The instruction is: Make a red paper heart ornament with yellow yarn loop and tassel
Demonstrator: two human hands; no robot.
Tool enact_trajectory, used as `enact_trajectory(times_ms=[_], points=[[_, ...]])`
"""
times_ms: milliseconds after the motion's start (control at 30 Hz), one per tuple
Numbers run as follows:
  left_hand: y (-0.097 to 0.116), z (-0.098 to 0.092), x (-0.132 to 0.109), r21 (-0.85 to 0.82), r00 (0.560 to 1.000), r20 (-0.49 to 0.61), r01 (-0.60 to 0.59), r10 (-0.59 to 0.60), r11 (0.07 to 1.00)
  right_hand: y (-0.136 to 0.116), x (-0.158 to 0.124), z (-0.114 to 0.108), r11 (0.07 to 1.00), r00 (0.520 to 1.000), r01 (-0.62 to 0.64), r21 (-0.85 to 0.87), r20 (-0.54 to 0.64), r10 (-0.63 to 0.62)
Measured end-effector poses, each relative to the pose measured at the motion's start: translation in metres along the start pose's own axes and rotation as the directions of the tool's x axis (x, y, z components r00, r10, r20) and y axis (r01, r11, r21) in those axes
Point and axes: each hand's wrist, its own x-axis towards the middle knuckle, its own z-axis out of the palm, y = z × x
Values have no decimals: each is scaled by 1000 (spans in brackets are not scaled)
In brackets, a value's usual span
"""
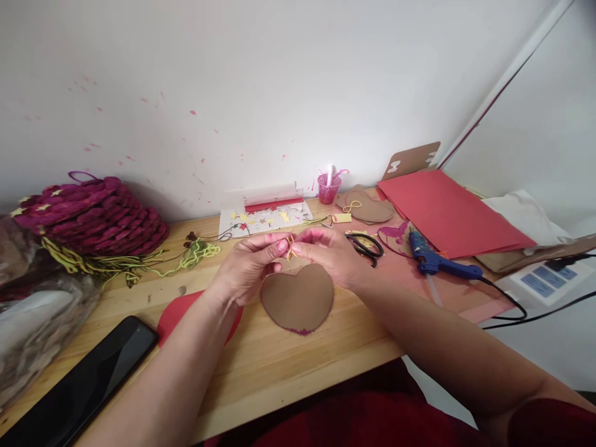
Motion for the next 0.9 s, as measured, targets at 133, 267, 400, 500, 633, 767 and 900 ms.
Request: enact_trajectory(times_ms=[133,267,400,500,633,767,900], points=[[0,-4,1,-71,995,49,91,-87,993,0,1,-2,991,993,-87,102,90,78],[-1,-5,1,-89,989,77,131,-124,987,2,1,-2,977,981,-153,150,143,132],[-1,-5,1,-86,989,88,126,-118,988,4,1,-3,971,974,-200,131,138,182],[0,-6,1,-74,989,104,114,-106,991,6,1,-4,973,974,-195,126,140,177],[1,-7,0,-51,989,119,96,-89,994,6,2,-4,972,973,-192,134,156,171],[1,-9,1,-37,991,120,61,-57,997,4,2,-3,974,978,-196,116,93,186],[0,-8,1,12,994,107,-4,3,1000,4,1,-2,979,981,-191,77,62,186]])
